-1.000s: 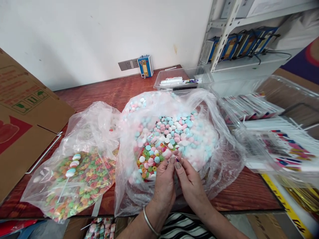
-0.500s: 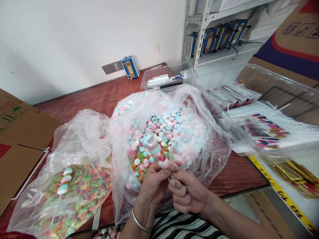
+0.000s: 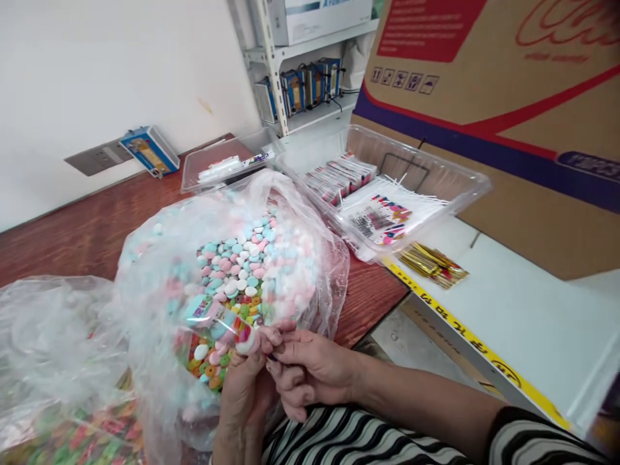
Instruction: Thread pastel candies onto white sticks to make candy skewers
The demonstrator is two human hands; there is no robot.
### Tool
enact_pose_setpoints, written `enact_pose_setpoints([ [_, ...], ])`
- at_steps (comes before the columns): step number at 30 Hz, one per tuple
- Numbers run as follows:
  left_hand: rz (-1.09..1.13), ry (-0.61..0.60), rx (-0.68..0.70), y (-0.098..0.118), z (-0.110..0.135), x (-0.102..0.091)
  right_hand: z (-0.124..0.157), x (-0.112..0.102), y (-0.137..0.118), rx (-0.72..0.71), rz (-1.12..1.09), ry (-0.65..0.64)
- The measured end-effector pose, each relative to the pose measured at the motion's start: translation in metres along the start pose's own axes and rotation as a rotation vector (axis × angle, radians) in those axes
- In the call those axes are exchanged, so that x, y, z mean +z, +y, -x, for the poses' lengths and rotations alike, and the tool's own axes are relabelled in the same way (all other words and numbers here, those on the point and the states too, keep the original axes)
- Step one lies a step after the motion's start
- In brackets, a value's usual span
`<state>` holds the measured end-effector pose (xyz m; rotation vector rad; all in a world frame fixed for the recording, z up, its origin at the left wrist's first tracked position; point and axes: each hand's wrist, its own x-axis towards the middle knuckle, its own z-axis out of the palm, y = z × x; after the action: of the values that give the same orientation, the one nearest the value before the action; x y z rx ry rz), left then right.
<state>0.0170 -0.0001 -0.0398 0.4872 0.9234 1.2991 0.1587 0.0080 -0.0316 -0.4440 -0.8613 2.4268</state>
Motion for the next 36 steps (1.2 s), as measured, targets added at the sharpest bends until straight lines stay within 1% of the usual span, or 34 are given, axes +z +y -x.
enact_pose_setpoints([
  [1, -0.008, 0.009, 0.020, 0.001, 0.000, 0.002, 0.010, -0.004, -0.004, -0.037, 0.167, 0.048],
  [2, -0.011, 0.019, 0.038, 0.002, 0.000, 0.005, 0.022, -0.009, -0.009, -0.080, 0.428, 0.152],
  [3, -0.008, 0.021, 0.046, 0.002, 0.001, 0.009, 0.036, -0.016, -0.013, -0.128, 0.745, 0.296],
  [4, -0.002, 0.006, 0.034, 0.000, 0.002, 0.013, 0.050, -0.024, -0.017, -0.169, 1.104, 0.486],
  [5, -0.006, -0.029, -0.014, -0.003, 0.004, 0.017, 0.063, -0.032, -0.020, -0.141, 1.414, 0.671],
  [6, -0.026, -0.085, -0.104, -0.008, 0.006, 0.023, 0.076, -0.042, -0.021, -0.113, 1.497, 0.772],
  [7, -0.062, -0.151, -0.226, -0.015, 0.009, 0.029, 0.086, -0.051, -0.022, -0.098, 1.550, 0.848],
  [9, -0.148, -0.259, -0.456, -0.030, 0.013, 0.041, 0.097, -0.066, -0.019, -0.069, 1.626, 0.937],
  [10, -0.178, -0.278, -0.516, -0.038, 0.014, 0.046, 0.098, -0.071, -0.017, -0.062, 1.660, 0.956],
  [11, -0.196, -0.265, -0.528, -0.044, 0.013, 0.049, 0.096, -0.075, -0.015, -0.057, 1.696, 0.960],
  [12, -0.205, -0.226, -0.502, -0.049, 0.011, 0.051, 0.092, -0.077, -0.012, -0.055, 1.729, 0.956],
  [14, -0.204, -0.090, -0.374, -0.051, 0.004, 0.049, 0.082, -0.078, -0.009, -0.055, 1.786, 0.939],
  [16, -0.184, 0.048, -0.238, -0.047, -0.004, 0.043, 0.074, -0.077, -0.008, -0.050, 1.829, 0.933],
  [17, -0.170, 0.096, -0.194, -0.044, -0.007, 0.040, 0.071, -0.078, -0.008, -0.047, 1.844, 0.938],
  [19, -0.140, 0.144, -0.156, -0.039, -0.011, 0.034, 0.071, -0.080, -0.009, -0.043, 1.866, 0.956],
  [22, -0.120, 0.157, -0.160, -0.037, -0.012, 0.032, 0.080, -0.088, -0.012, -0.059, 1.877, 0.984],
  [26, -0.112, 0.154, -0.168, -0.038, -0.013, 0.034, 0.093, -0.094, -0.014, -0.126, 1.861, 0.992],
  [29, -0.096, 0.127, -0.192, -0.036, -0.012, 0.035, 0.096, -0.089, -0.015, -0.209, 1.837, 0.972],
  [31, -0.125, 0.101, -0.213, -0.032, -0.010, 0.036, 0.096, -0.078, -0.016, -0.329, 1.805, 0.948],
  [33, -0.241, 0.070, -0.184, -0.027, -0.006, 0.038, 0.092, -0.063, -0.017, -0.468, 1.785, 0.916],
  [34, -0.358, 0.052, -0.136, -0.025, -0.004, 0.039, 0.088, -0.055, -0.017, -0.538, 1.795, 0.901],
  [36, -0.697, 0.028, 0.038, -0.022, -0.001, 0.043, 0.078, -0.039, -0.017, -0.679, 1.863, 0.879],
])
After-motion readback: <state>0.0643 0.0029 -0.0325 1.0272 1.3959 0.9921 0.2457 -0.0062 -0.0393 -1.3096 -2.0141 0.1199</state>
